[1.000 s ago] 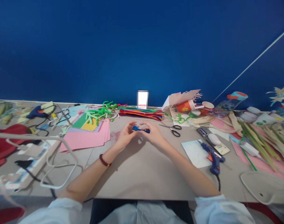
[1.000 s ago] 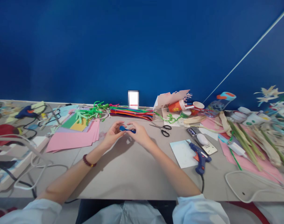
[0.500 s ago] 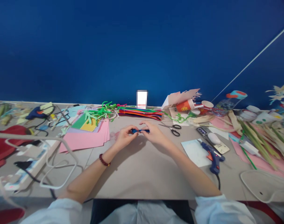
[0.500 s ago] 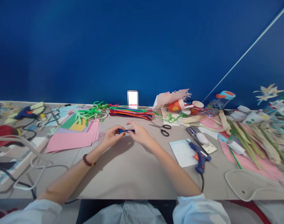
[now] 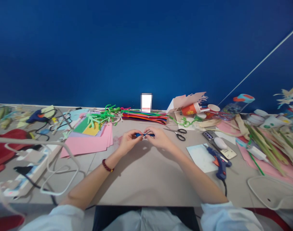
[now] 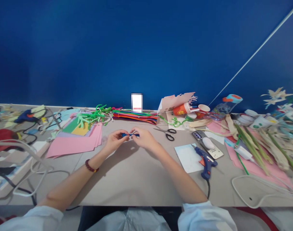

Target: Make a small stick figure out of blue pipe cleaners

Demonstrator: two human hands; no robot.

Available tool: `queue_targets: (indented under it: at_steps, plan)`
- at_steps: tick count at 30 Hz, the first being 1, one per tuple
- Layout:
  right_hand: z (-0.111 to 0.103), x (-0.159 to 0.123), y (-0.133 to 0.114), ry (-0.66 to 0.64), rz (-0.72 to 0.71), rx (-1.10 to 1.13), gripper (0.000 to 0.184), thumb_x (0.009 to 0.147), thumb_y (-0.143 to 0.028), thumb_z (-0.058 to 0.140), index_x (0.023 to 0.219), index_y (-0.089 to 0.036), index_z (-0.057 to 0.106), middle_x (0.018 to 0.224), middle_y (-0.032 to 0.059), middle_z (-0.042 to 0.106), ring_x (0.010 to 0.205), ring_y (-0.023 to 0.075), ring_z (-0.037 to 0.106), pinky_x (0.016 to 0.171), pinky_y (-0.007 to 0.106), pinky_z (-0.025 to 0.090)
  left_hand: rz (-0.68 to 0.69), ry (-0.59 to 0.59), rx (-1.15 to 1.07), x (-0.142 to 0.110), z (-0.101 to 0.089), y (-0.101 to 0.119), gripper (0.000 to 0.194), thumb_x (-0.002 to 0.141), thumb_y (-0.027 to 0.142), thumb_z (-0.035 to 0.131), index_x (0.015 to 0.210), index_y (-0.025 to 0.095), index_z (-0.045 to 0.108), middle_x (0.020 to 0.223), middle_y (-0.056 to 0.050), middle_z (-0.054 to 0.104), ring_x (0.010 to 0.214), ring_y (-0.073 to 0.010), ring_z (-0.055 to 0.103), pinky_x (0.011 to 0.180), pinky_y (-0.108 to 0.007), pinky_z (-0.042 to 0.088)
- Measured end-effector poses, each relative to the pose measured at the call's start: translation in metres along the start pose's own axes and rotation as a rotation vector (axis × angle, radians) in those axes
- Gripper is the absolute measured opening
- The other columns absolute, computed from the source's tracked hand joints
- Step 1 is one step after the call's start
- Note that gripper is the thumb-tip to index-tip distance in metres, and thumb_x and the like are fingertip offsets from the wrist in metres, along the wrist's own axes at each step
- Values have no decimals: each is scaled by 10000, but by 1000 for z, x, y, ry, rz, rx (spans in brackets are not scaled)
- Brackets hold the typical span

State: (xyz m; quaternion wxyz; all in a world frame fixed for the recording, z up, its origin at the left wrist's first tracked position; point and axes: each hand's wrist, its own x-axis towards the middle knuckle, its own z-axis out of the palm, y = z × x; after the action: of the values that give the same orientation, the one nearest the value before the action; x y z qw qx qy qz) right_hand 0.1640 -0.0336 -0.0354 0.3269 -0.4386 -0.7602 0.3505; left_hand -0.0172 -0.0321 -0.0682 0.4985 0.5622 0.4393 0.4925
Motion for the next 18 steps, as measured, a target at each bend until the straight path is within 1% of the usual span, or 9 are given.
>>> queue_targets:
  at_steps: [2,4,6,8,11,13,15,18]
  plan:
    - [0,0,-1,16,-18,-26,198,812,-192,515,966,-227,636,929,27,707,843,169,651,761,295,484,17,-16,-2,0,1,0,214,659,264,745,834,167,668,759,-34,671,689,-138,624,679,-256,521]
    - [0,1,-2,40,-31,-50,201,824,-209,522,969,-223,659,966,37,711,862,180,649,780,305,479,55,-20,-7,-1,1,1,275,653,237,751,907,180,663,890,-48,670,792,-147,622,747,-267,522]
    - [-1,3,-2,66,-33,-87,207,842,-219,508,957,-217,680,980,48,716,868,193,653,789,317,475,87,-1,-36,-1,2,2,370,632,197,763,984,194,649,1027,-65,647,882,-155,614,794,-271,516]
    - [-1,4,-2,87,-29,-147,229,848,-194,487,946,-215,692,961,54,722,849,202,656,779,326,475,111,34,-63,0,2,4,419,624,165,765,1021,205,638,1097,-72,620,914,-151,611,816,-268,509]
    - [-1,3,-3,122,-42,-219,274,823,-135,483,980,-220,691,958,60,720,859,209,651,781,331,474,138,61,-48,1,-1,6,329,657,153,739,973,200,664,1054,-60,618,868,-134,621,816,-258,506]
    - [-1,3,-3,126,-62,-248,271,823,-136,494,984,-227,692,959,58,716,871,209,646,785,326,472,134,63,-37,1,-2,8,255,673,153,729,922,189,689,1014,-59,627,841,-133,627,811,-255,507]
    - [0,3,-1,117,-85,-284,234,843,-173,513,972,-235,698,950,56,714,872,210,642,775,317,467,122,69,-33,0,-3,10,219,671,152,732,887,181,708,988,-63,637,844,-139,629,814,-253,506]
    - [1,4,5,113,-123,-361,209,880,-257,520,979,-242,703,932,63,711,866,211,635,746,304,454,117,70,-14,-1,-3,11,214,670,169,739,883,183,724,976,-66,643,838,-143,629,812,-260,512]
